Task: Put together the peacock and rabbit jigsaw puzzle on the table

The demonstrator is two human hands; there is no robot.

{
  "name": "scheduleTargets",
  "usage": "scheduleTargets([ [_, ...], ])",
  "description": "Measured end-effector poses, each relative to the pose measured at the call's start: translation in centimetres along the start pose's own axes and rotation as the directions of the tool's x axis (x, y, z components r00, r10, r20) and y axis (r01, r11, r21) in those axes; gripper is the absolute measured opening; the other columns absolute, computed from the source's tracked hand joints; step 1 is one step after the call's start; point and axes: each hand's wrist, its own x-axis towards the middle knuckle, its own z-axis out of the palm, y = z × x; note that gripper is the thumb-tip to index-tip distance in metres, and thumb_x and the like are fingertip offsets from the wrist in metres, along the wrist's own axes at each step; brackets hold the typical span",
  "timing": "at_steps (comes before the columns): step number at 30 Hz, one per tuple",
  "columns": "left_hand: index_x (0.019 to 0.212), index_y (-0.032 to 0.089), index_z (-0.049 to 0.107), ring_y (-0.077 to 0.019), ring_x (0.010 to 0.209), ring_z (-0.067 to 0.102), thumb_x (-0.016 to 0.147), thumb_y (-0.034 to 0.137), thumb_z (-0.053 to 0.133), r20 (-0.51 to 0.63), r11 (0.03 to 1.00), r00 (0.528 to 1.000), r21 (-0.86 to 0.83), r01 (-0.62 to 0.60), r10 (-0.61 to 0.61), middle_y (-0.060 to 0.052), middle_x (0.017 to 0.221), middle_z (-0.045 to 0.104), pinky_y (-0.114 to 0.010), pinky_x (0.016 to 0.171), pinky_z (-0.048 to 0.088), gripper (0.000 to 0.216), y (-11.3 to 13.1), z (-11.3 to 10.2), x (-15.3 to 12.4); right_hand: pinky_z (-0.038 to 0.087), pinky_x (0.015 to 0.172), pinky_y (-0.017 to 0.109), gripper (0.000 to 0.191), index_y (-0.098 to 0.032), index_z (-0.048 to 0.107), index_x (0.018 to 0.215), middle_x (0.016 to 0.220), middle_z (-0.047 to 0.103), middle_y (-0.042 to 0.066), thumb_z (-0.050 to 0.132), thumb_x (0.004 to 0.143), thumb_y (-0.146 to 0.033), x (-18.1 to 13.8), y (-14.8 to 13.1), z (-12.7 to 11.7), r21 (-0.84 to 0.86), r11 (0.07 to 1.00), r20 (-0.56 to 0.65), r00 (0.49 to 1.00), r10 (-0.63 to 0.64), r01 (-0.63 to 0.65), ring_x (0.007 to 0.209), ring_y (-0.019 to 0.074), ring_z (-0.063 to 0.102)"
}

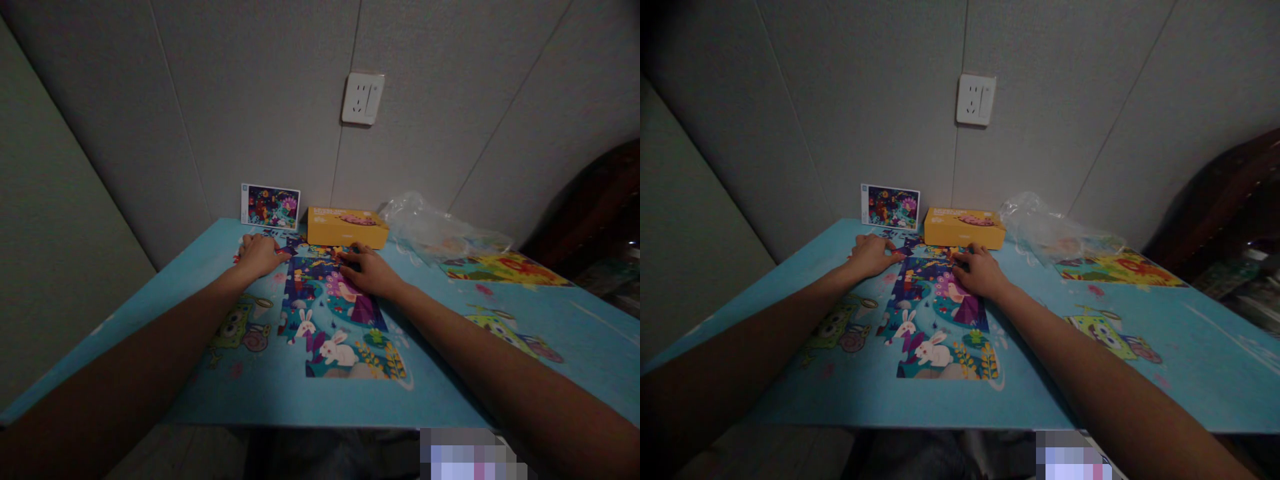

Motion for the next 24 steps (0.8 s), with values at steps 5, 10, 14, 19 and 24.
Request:
scheduleTargets([
  [5,0.106,0.022,0.072,-0.0429,0.121,0.044,0.074,0.057,0.068,-0.016,1.000,1.000,0.007,0.011,-0.010,-0.019,0.119,0.060,-0.051,0.091,0.045,0.048,-0.1,0.0,0.1,0.041,0.098,0.036,0.043,-0.023,0.063,0.131,0.124,0.054,0.014,0.052,0.092,-0.038,0.0,0.0,0.0,0.002,1.000,0.007,1.000,0.013,-0.013,0.113,0.0271,0.054],
  [10,0.106,0.020,0.065,-0.0417,0.120,0.047,0.069,0.054,0.073,-0.049,0.998,0.998,-0.058,0.030,-0.033,-0.018,0.118,0.063,-0.050,0.090,0.044,0.051,0.0,-0.2,-0.1,0.040,0.101,0.038,0.044,-0.022,0.063,0.131,0.128,0.054,0.016,0.052,0.092,-0.039,0.0,0.0,0.1,-0.001,1.000,0.000,1.000,0.022,-0.022,0.118,0.0297,0.053],
  [14,0.104,0.021,0.061,-0.0300,0.098,0.062,0.075,0.037,0.068,-0.067,0.966,0.998,-0.260,-0.001,-0.017,-0.009,0.097,0.071,-0.039,0.081,0.046,0.034,0.3,-0.9,-0.1,0.040,0.102,0.038,0.045,-0.021,0.063,0.132,0.131,0.054,0.016,0.051,0.092,-0.039,-0.1,0.0,0.0,-0.012,1.000,0.003,1.000,0.016,-0.016,0.120,0.0297,0.052],
  [19,0.109,0.024,0.066,-0.0282,0.094,0.064,0.078,0.021,0.057,-0.211,0.917,0.963,-0.392,0.072,-0.166,-0.007,0.093,0.072,-0.041,0.081,0.043,0.032,-0.8,-2.4,0.9,0.039,0.101,0.039,0.044,-0.020,0.063,0.131,0.128,0.057,0.015,0.051,0.093,-0.038,-0.1,0.0,-0.1,-0.032,0.999,0.008,1.000,-0.008,0.008,0.117,0.0284,0.053],
  [24,0.098,0.024,0.072,-0.0384,0.104,0.059,0.073,0.022,0.058,-0.227,0.912,0.924,-0.348,0.219,-0.308,-0.013,0.099,0.071,-0.054,0.086,0.038,0.029,-2.5,-3.4,1.3,0.038,0.101,0.039,0.043,-0.019,0.063,0.130,0.124,0.060,0.015,0.050,0.093,-0.036,-0.1,-0.2,-0.2,-0.042,0.999,0.012,1.000,-0.018,0.018,0.114,0.0273,0.054],
])
